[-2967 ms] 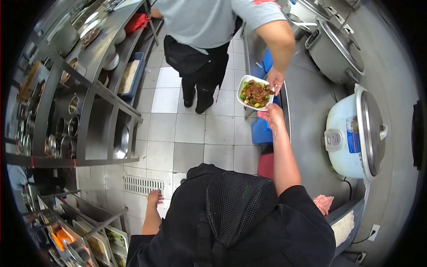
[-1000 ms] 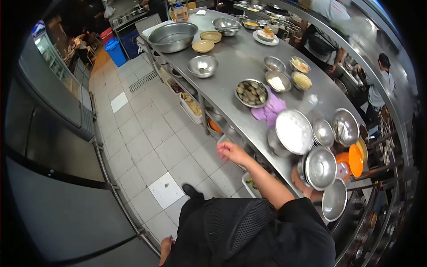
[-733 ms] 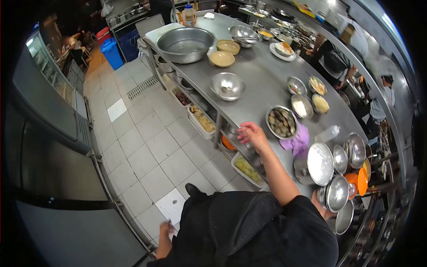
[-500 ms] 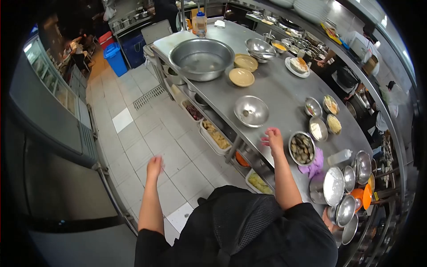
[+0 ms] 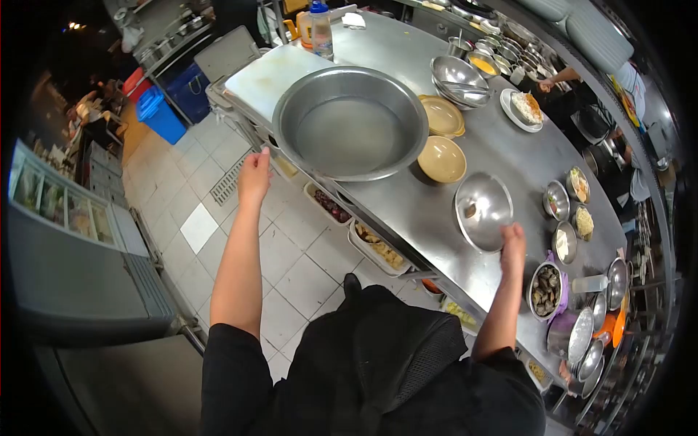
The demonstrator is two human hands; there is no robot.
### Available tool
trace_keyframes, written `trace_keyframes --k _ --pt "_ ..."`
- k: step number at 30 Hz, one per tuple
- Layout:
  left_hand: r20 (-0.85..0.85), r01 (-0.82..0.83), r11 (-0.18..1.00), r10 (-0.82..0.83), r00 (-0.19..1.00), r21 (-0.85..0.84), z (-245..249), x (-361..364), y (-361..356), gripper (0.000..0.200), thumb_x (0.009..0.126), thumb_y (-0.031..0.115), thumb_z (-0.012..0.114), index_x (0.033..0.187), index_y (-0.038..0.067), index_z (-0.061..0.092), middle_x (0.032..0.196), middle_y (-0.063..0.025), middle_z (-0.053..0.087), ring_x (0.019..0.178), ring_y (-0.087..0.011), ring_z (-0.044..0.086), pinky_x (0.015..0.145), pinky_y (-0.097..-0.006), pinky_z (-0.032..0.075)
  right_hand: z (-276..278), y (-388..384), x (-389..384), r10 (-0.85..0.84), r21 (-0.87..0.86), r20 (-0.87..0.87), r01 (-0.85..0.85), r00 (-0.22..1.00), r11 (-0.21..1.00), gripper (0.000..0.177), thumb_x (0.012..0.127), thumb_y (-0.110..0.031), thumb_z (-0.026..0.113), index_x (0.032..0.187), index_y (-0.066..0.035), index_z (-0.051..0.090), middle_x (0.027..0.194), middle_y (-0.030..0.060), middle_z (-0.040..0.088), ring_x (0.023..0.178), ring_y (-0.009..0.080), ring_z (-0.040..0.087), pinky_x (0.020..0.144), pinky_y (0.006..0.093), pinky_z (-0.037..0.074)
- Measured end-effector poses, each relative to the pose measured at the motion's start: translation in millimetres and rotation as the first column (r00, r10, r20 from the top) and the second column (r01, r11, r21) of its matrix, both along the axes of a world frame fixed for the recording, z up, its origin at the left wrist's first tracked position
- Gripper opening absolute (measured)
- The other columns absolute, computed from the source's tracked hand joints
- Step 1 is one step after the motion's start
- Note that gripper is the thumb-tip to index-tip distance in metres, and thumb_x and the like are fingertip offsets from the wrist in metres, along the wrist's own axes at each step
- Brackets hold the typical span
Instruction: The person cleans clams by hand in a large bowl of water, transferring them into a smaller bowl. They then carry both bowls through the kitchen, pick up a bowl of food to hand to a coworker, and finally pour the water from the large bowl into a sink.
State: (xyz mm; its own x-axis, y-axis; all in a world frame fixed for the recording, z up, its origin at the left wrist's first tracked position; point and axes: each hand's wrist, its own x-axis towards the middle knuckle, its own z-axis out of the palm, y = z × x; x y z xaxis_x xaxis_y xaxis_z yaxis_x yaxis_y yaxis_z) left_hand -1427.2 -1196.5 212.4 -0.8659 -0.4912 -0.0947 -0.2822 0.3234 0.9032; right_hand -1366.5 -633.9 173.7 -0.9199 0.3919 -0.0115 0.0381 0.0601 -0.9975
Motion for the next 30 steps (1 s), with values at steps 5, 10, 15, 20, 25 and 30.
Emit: trace_keyframes --k 5,10,15,20,25,30 --pt "-0.141 -0.049 0.975 0.019 0.99 -0.217 -13 -76 -43 0.041 0.091 0.041 0.055 0.1 0.001 0.058 0.087 -0.0075 0.063 0.072 -0.014 0.06 0.061 -0.0272 0.047 82 -48 -64 -0.013 0.304 0.055 -0.004 0.998 0.953 0.014 0.079 -0.018 0.059 0.074 -0.006 0.053 0.064 -0.0018 0.047 0.057 0.0082 0.042 0.05 0.0265 0.033" --pt "-0.383 0.079 0.957 -0.186 0.905 -0.28 32 -108 -34 0.035 0.09 0.036 0.056 0.097 0.002 0.06 0.089 -0.0112 0.064 0.081 -0.0226 0.06 0.075 -0.0328 0.046 112 -144 -108 -0.038 0.306 0.006 0.035 0.999 0.951 0.016 0.08 -0.018 0.059 0.076 -0.004 0.053 0.063 0.0002 0.05 0.058 0.0096 0.047 0.052 0.028 0.04" --pt "-0.212 0.588 0.712 -0.688 0.694 -0.385 47 -138 -19 0.031 0.088 0.03 0.057 0.102 0.002 0.061 0.1 -0.0131 0.063 0.087 -0.0267 0.061 0.078 -0.036 0.048 116 -225 -131 -0.235 0.731 -0.052 0.197 0.971 0.653 0.013 0.079 -0.015 0.056 0.083 -0.003 0.055 0.075 0.0123 0.061 0.064 0.0268 0.058 0.061 0.0378 0.047" --pt "0.027 0.71 0.321 -0.902 0.431 -0.626 28 -180 28 0.033 0.089 0.029 0.054 0.105 0.001 0.059 0.105 -0.0162 0.062 0.098 -0.0327 0.059 0.084 -0.0423 0.046 116 -253 -140 -0.226 0.945 -0.165 0.219 0.96 0.242 0.018 0.074 -0.013 0.061 0.09 -0.006 0.056 0.092 0.0182 0.062 0.082 0.0398 0.06 0.071 0.048 0.049" --pt "0.159 0.701 0.085 -0.948 0.276 -0.708 -4 -226 96 0.033 0.092 0.03 0.048 0.107 0.003 0.059 0.106 -0.0177 0.062 0.099 -0.0358 0.058 0.089 -0.0435 0.045 114 -259 -135 -0.243 0.941 -0.201 0.256 0.949 0.222 0.017 0.072 -0.01 0.061 0.089 -0.007 0.057 0.088 0.015 0.059 0.08 0.0376 0.06 0.067 0.0472 0.048" --pt "0.023 0.904 0.428 -0.904 0.428 0.017 34 -238 132 0.044 0.093 0.046 0.045 0.104 0.006 0.059 0.09 -0.011 0.065 0.081 -0.0218 0.064 0.067 -0.0387 0.053 86 -246 -150 -0.295 0.813 -0.331 0.43 0.896 0.393 0.013 0.071 -0.007 0.06 0.082 -0.004 0.053 0.082 0.0142 0.057 0.072 0.0368 0.057 0.064 0.0463 0.045"
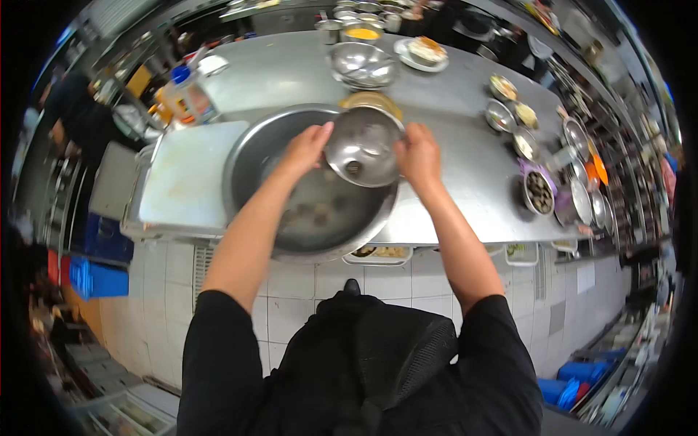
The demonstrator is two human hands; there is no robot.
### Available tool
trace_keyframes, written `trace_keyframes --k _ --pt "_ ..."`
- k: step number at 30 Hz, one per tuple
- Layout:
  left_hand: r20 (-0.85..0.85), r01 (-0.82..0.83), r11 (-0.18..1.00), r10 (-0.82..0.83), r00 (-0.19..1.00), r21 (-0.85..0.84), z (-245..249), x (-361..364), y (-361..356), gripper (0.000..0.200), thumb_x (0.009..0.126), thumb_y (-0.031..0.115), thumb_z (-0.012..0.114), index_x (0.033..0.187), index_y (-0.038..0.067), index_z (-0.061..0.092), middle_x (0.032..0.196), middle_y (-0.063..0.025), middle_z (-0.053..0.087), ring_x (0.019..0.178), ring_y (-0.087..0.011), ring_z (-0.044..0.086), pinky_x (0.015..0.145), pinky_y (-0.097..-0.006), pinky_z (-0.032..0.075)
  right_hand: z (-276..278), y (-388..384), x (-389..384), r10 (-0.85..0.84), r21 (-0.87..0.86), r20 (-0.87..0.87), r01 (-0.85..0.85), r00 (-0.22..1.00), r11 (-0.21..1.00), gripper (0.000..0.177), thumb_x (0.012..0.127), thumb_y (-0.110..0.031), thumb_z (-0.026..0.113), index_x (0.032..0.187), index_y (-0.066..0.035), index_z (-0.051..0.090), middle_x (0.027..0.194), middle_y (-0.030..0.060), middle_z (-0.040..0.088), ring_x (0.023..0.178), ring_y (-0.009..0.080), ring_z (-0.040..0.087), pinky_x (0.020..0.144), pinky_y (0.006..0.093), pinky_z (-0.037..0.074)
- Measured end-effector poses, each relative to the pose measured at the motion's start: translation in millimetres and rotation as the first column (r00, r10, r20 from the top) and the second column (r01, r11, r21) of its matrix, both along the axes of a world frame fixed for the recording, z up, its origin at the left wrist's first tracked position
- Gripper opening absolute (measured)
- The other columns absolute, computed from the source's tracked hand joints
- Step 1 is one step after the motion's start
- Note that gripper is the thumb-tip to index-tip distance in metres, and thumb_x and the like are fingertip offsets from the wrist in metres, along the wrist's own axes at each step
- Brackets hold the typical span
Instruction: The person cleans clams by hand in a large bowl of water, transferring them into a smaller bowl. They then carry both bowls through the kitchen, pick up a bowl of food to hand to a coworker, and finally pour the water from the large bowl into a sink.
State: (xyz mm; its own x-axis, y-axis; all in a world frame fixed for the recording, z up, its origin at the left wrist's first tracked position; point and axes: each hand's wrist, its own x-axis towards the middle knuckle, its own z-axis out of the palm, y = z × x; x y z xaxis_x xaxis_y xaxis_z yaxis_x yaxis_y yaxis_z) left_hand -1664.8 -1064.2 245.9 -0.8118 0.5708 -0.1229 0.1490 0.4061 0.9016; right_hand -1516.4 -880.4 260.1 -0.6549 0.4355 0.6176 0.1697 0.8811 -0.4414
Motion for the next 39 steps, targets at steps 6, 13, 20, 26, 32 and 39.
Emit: trace_keyframes --k 6,13,20,26,32,39 --pt "-0.504 -0.031 0.992 -0.035 0.863 -0.123 5 -30 -40 0.029 0.091 0.033 0.053 0.096 0.004 0.055 0.079 -0.0167 0.06 0.074 -0.0295 0.059 0.068 -0.0374 0.045 -17 -7 -27 0.245 -0.703 -0.055 -0.212 0.968 0.679 0.027 0.092 -0.031 0.051 0.087 -0.004 0.056 0.072 0.0145 0.06 0.062 0.0305 0.057 0.066 0.041 0.047" --pt "-0.296 -0.262 0.962 0.273 0.915 0.079 9 -89 -131 0.026 0.092 0.026 0.051 0.086 0.002 0.056 0.073 -0.0058 0.059 0.072 -0.0136 0.059 0.063 -0.0273 0.045 -58 -40 -87 0.397 -0.262 0.631 -0.298 0.667 0.918 0.051 0.088 -0.045 0.051 0.126 -0.011 0.053 0.13 0.0209 0.049 0.12 0.0332 0.049 0.1 0.0415 0.039" --pt "-0.061 -0.424 0.854 0.461 0.885 0.3 46 -97 -250 0.022 0.092 0.022 0.048 0.082 0.002 0.05 0.072 -0.008 0.058 0.055 -0.016 0.06 0.048 -0.03 0.054 -87 -75 -103 0.29 -0.204 0.907 -0.282 0.307 0.937 0.085 0.077 -0.065 0.056 0.13 -0.001 0.043 0.128 0.0258 0.047 0.119 0.0384 0.048 0.099 0.0432 0.04" --pt "0.009 -0.501 0.845 0.509 0.861 0.188 -24 -123 -335 0.024 0.092 0.021 0.047 0.081 0.0 0.048 0.071 -0.0105 0.058 0.049 -0.019 0.059 0.043 -0.0292 0.052 -72 -125 -71 0.385 -0.36 0.88 -0.14 0.279 0.923 0.082 0.073 -0.06 0.065 0.131 -0.005 0.043 0.129 0.0247 0.045 0.115 0.0406 0.05 0.093 0.045 0.044" --pt "0.083 -0.425 0.899 0.434 0.897 -0.107 -66 -145 -365 0.029 0.092 0.029 0.05 0.09 0.0 0.051 0.078 -0.0127 0.058 0.059 -0.0217 0.062 0.048 -0.0322 0.054 -53 -162 -43 0.233 -0.185 0.952 -0.234 0.197 0.954 0.082 0.07 -0.037 0.075 0.135 -0.007 0.036 0.129 0.0245 0.042 0.11 0.0406 0.053 0.091 0.0428 0.046" --pt "-0.542 0.229 0.943 -0.327 0.774 -0.241 40 -54 -202 0.046 0.081 0.032 0.066 0.116 0.004 0.056 0.118 -0.0154 0.057 0.11 -0.0326 0.055 0.09 -0.0394 0.044 -75 -167 -36 0.158 -0.124 0.968 -0.177 0.193 0.976 0.075 0.068 -0.018 0.075 0.131 -0.006 0.037 0.126 0.0262 0.043 0.108 0.0401 0.055 0.089 0.0422 0.048"
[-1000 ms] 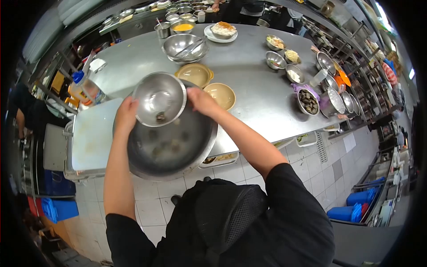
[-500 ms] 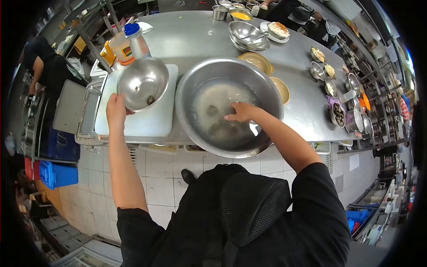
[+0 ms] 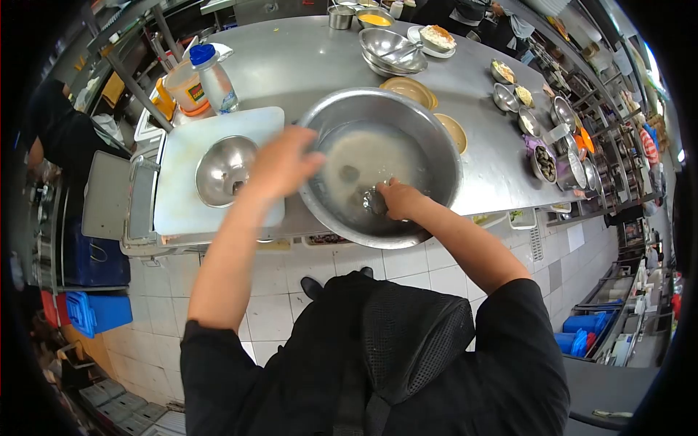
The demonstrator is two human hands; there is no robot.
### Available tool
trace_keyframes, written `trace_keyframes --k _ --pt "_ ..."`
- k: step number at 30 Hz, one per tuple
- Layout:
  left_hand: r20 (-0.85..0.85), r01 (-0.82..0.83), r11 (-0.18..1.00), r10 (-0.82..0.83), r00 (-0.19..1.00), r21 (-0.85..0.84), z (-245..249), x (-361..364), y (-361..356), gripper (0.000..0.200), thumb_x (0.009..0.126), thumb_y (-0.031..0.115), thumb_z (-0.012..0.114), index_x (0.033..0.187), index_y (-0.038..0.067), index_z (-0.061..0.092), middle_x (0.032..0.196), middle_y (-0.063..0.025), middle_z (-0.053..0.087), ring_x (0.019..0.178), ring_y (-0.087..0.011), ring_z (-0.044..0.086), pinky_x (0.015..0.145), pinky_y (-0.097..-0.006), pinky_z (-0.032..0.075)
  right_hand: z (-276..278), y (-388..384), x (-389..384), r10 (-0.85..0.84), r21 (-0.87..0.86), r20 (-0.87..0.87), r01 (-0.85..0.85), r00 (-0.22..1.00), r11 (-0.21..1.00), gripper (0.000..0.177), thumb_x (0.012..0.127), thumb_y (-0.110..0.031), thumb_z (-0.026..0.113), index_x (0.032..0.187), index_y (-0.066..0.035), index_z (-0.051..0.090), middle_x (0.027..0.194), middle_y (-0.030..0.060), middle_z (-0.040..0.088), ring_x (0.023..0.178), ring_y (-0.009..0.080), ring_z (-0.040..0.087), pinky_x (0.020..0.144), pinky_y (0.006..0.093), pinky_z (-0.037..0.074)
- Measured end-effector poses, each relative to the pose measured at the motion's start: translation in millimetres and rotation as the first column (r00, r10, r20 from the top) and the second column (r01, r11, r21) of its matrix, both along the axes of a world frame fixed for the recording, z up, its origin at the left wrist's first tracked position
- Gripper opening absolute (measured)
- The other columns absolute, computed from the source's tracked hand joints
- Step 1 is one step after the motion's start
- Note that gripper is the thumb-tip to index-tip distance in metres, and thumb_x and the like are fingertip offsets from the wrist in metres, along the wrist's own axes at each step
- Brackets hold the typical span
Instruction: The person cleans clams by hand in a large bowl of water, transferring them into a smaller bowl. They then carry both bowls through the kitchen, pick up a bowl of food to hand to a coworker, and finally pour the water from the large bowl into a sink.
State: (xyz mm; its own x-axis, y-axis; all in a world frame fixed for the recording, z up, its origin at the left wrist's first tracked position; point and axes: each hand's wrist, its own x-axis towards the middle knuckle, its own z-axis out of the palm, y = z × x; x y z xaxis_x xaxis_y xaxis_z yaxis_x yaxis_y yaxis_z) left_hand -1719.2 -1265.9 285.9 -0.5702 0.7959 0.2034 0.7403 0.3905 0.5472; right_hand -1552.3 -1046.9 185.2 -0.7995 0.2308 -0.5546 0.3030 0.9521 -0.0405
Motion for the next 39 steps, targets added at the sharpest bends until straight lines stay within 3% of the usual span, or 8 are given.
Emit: trace_keyframes --k 4,8,12,15,17,23,30,39 --pt "0.025 0.303 0.543 -0.459 0.888 -0.783 -45 39 95 0.085 0.067 0.028 0.08 0.138 0.014 0.036 0.141 -0.0105 0.039 0.122 -0.0311 0.046 0.097 -0.0407 0.043 -7 1 2 -0.032 -0.025 0.01 0.032 0.999 0.999 0.075 0.067 -0.013 0.075 0.132 -0.006 0.036 0.127 0.0276 0.042 0.106 0.0406 0.056 0.088 0.0421 0.049" --pt "0.035 0.237 0.38 -0.467 0.884 -0.894 -82 42 123 0.092 0.063 0.026 0.083 0.139 0.015 0.033 0.142 -0.0124 0.035 0.122 -0.0326 0.046 0.096 -0.0416 0.044 2 -7 0 -0.122 -0.137 -0.001 0.121 0.992 0.983 0.077 0.067 -0.013 0.075 0.132 -0.006 0.035 0.129 0.0287 0.039 0.101 0.0413 0.059 0.082 0.0412 0.053" --pt "0.113 0.264 0.485 -0.318 0.941 -0.833 -112 48 132 0.083 0.066 0.015 0.079 0.137 0.012 0.036 0.13 -0.0172 0.047 0.116 -0.0296 0.052 0.088 -0.042 0.05 1 -21 -15 -0.299 -0.27 0.035 0.297 0.954 0.916 0.081 0.065 -0.011 0.077 0.133 -0.004 0.034 0.13 0.0293 0.038 0.096 0.0411 0.061 0.073 0.0415 0.057" --pt "0.28 0.294 0.552 -0.113 0.953 -0.78 -112 37 133 0.075 0.067 0.006 0.072 0.133 0.007 0.038 0.114 -0.0223 0.056 0.102 -0.0306 0.061 0.075 -0.0404 0.054 -2 -23 -24 -0.519 -0.501 0.103 0.495 0.849 0.71 0.08 0.068 -0.006 0.075 0.134 -0.002 0.031 0.128 0.0267 0.041 0.09 0.0367 0.064 0.065 0.0411 0.059" --pt "0.561 0.382 0.621 0.115 0.82 -0.685 -124 15 138 0.061 0.067 -0.002 0.063 0.124 0.002 0.042 0.092 -0.0215 0.061 0.081 -0.0301 0.066 0.057 -0.0379 0.056 -23 -13 -27 -0.643 -0.855 0.324 0.506 0.694 0.114 0.078 0.073 -0.002 0.071 0.136 -0.004 0.027 0.125 0.0217 0.044 0.09 0.0324 0.063 0.068 0.0437 0.059" --pt "0.747 0.362 0.75 0.255 0.614 -0.554 -120 1 133 0.038 0.066 -0.004 0.059 0.105 -0.002 0.057 0.09 -0.0201 0.061 0.071 -0.0331 0.064 0.058 -0.0442 0.059 -20 -32 -41 -0.752 -0.884 0.438 0.387 0.492 -0.262 0.065 0.079 0.001 0.064 0.133 -0.011 0.028 0.117 0.0133 0.051 0.1 0.0316 0.059 0.072 0.0506 0.058" --pt "0.758 0.195 0.918 0.152 0.634 -0.347 -100 -7 126 0.029 0.073 0.004 0.054 0.101 -0.004 0.057 0.093 -0.0192 0.061 0.073 -0.0319 0.065 0.056 -0.0428 0.059 2 -30 -53 -0.8 -0.945 0.296 0.283 0.522 -0.165 0.078 0.079 -0.003 0.067 0.14 -0.013 0.02 0.122 0.0137 0.048 0.1 0.0295 0.059 0.068 0.0483 0.059" --pt "0.532 -0.266 0.964 0.219 0.818 0.012 4 -71 -21 0.042 0.077 0.014 0.056 0.116 0.001 0.053 0.092 -0.0149 0.064 0.073 -0.0225 0.065 0.058 -0.0336 0.056 95 -119 -160 -0.613 -0.935 -0.289 -0.078 0.736 0.346 0.075 0.07 -0.011 0.072 0.134 -0.002 0.034 0.106 0.0182 0.06 0.085 0.0236 0.066 0.055 0.0323 0.058"
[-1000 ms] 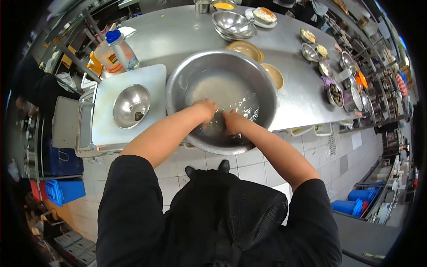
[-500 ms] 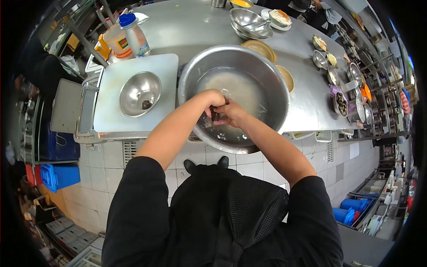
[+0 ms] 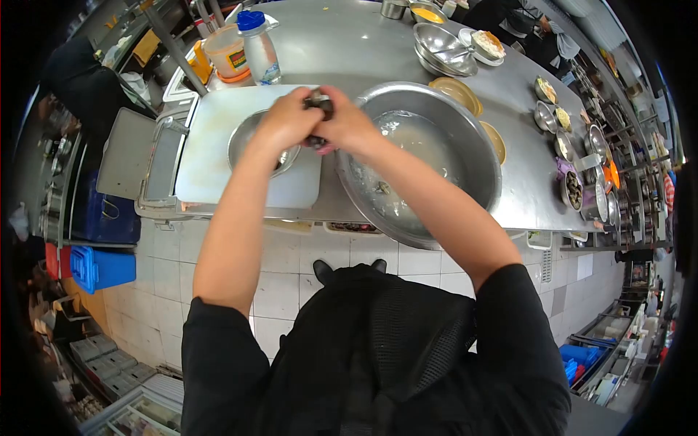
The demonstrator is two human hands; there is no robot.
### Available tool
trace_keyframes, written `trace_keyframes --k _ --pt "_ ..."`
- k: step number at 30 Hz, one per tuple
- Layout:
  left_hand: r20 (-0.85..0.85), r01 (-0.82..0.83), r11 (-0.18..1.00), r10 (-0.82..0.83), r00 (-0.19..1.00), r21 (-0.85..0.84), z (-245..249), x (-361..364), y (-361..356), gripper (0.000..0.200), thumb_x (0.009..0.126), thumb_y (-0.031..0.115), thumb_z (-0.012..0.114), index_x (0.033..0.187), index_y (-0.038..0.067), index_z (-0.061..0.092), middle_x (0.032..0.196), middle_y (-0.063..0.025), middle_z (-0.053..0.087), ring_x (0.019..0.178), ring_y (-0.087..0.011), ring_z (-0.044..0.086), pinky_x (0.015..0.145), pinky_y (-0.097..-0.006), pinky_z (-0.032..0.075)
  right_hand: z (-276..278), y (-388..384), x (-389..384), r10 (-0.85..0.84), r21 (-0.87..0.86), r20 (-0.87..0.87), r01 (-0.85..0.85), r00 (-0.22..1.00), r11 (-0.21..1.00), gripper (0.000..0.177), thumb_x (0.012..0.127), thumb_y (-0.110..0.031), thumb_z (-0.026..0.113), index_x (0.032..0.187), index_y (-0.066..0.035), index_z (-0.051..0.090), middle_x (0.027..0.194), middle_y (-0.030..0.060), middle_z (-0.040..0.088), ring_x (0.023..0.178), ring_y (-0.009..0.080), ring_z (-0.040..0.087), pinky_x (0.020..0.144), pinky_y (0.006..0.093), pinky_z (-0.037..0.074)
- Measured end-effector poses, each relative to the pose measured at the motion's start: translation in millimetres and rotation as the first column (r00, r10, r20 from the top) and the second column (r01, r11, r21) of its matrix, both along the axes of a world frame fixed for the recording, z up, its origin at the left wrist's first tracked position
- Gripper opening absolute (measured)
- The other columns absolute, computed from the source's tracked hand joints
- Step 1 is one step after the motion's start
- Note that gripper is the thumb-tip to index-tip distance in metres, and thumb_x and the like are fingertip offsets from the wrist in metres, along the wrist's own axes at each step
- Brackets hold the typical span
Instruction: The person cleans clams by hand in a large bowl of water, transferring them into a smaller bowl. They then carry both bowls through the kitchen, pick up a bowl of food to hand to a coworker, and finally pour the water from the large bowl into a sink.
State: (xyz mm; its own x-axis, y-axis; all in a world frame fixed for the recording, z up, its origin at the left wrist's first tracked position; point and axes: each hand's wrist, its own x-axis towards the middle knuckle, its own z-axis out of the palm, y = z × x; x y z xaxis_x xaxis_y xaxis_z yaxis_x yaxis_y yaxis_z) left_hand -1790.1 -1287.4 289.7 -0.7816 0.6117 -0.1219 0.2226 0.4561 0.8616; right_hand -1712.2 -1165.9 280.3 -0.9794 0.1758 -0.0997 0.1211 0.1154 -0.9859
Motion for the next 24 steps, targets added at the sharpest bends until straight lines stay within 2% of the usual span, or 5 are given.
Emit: trace_keyframes --k 5,8,15,20,24 --pt "0.237 -0.156 0.985 0.169 0.957 -0.07 -32 -33 -78 0.048 0.08 0.017 0.056 0.125 0.004 0.047 0.097 -0.0104 0.062 0.079 -0.0212 0.062 0.06 -0.0347 0.056 -41 -66 -63 0.2 0.289 0.055 -0.208 0.978 0.935 0.076 0.067 -0.017 0.074 0.133 -0.003 0.038 0.109 0.0171 0.06 0.089 0.0241 0.065 0.066 0.0345 0.057" --pt "0.118 -0.183 0.925 0.234 0.965 -0.332 -43 -30 -103 0.054 0.084 0.021 0.057 0.135 0.01 0.042 0.108 -0.0112 0.06 0.08 -0.0214 0.061 0.061 -0.0353 0.055 -36 -68 -56 0.278 0.706 -0.009 -0.191 0.96 0.682 0.068 0.073 -0.027 0.067 0.133 -0.006 0.044 0.122 0.0189 0.056 0.103 0.0283 0.061 0.089 0.0354 0.047" --pt "-0.216 -0.318 0.948 0.309 0.926 -0.008 -16 -4 -140 0.044 0.085 0.027 0.06 0.123 0.005 0.055 0.108 -0.0155 0.063 0.093 -0.0242 0.062 0.078 -0.0317 0.049 -17 54 32 0.126 0.732 0.159 -0.202 0.979 0.65 0.037 0.079 -0.02 0.062 0.114 -0.008 0.054 0.107 0.0166 0.061 0.099 0.0308 0.061 0.085 0.0381 0.048" --pt "-0.05 -0.436 0.888 0.447 0.893 0.148 -34 15 -161 0.03 0.088 0.029 0.061 0.102 0.003 0.06 0.09 -0.0056 0.062 0.073 -0.0118 0.061 0.055 -0.0247 0.047 -107 79 92 0.016 0.79 0.522 -0.49 0.853 0.369 0.036 0.073 -0.02 0.069 0.105 -0.01 0.056 0.109 0.0191 0.056 0.105 0.0363 0.055 0.086 0.0438 0.046" --pt "0.02 -0.598 0.797 0.599 0.801 0.081 -78 13 -171 0.037 0.09 0.035 0.059 0.102 0.0 0.057 0.086 -0.0078 0.06 0.063 -0.0137 0.062 0.046 -0.0249 0.048 -105 92 92 0.072 0.757 0.556 -0.54 0.828 0.367 0.027 0.07 -0.011 0.064 0.097 -0.008 0.057 0.103 0.0181 0.056 0.097 0.0349 0.055 0.082 0.0425 0.046"
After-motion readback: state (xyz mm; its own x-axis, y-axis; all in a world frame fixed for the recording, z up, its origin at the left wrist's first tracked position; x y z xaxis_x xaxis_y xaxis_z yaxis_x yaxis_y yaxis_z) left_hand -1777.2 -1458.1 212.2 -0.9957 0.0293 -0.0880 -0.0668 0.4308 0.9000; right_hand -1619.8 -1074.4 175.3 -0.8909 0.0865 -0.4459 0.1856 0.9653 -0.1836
